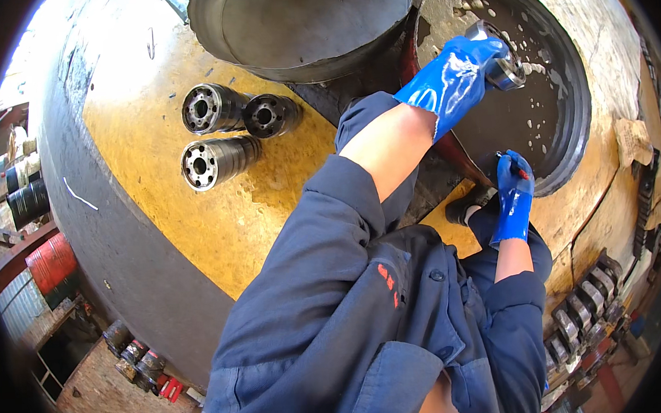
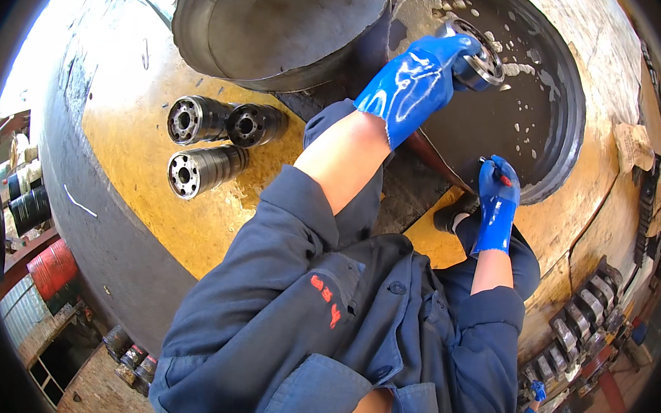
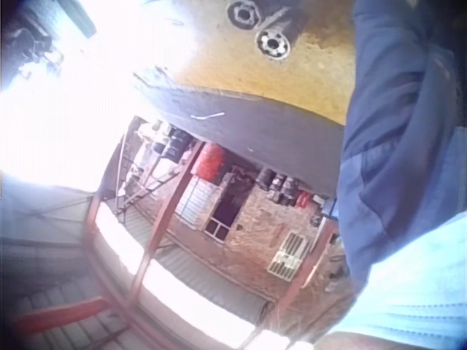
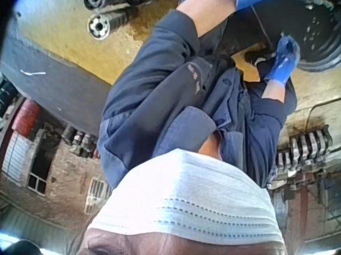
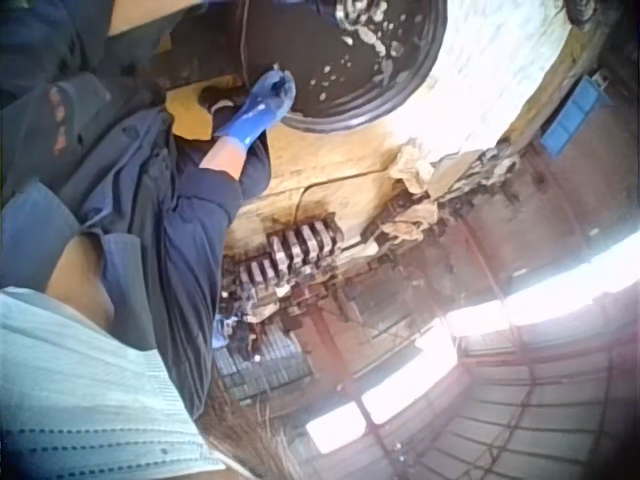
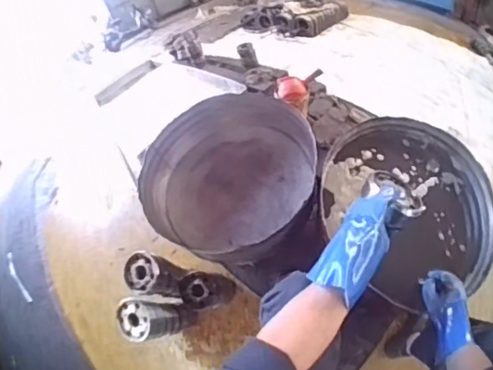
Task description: The person cleans mechanical parts by hand while wearing blue gloves, dipping a bearing into a tub of liquid and scrubbing it with a brush before setting it onto the floor.
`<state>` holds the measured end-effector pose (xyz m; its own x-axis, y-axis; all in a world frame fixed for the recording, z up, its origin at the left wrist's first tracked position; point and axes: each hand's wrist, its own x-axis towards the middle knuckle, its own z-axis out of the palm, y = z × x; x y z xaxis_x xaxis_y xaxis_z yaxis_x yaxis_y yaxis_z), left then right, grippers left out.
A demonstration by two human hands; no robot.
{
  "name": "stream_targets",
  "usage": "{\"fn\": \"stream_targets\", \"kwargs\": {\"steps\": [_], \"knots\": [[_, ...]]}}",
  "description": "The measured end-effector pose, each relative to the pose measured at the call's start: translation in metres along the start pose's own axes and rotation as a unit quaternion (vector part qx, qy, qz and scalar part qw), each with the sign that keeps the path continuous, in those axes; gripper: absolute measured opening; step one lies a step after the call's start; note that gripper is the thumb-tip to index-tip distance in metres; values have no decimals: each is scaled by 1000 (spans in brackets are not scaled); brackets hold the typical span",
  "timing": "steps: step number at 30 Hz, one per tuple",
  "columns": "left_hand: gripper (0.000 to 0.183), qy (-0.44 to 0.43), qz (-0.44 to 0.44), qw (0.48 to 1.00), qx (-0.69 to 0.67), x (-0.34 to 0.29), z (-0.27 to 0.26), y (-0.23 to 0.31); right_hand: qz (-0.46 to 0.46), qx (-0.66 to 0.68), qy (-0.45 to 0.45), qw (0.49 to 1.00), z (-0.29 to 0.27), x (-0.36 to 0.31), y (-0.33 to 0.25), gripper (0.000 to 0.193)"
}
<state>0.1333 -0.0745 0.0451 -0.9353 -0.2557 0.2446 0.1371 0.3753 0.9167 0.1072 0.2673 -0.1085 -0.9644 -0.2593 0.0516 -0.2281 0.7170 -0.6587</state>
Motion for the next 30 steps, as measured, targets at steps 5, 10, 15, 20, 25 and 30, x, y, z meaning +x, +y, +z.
{"fn": "stream_targets", "kwargs": {"steps": [5, 10, 15, 20, 25, 30], "knots": [[27, 119, 64, 990, -36, -5, -49, 16, 29, 45, 23, 998, 7, 2, 14, 24], [32, 209, -142, 874, -415, -37, -154, 18, 34, -42, -8, 999, 6, -3, -44, 24], [35, 263, -224, 873, -344, -120, -224, 0, 35, -128, -2, 991, -7, 5, -32, 31], [42, 415, -394, 744, -346, -230, -235, -63, 98, -130, -32, 986, -16, 5, -42, 34], [62, 233, -171, 924, 249, -340, -243, -153, 71, -133, -27, 988, -8, 3, -58, 36], [50, 180, -209, 918, 284, -343, -211, -184, 93, -129, -49, 986, -19, 0, -64, 37]]}}
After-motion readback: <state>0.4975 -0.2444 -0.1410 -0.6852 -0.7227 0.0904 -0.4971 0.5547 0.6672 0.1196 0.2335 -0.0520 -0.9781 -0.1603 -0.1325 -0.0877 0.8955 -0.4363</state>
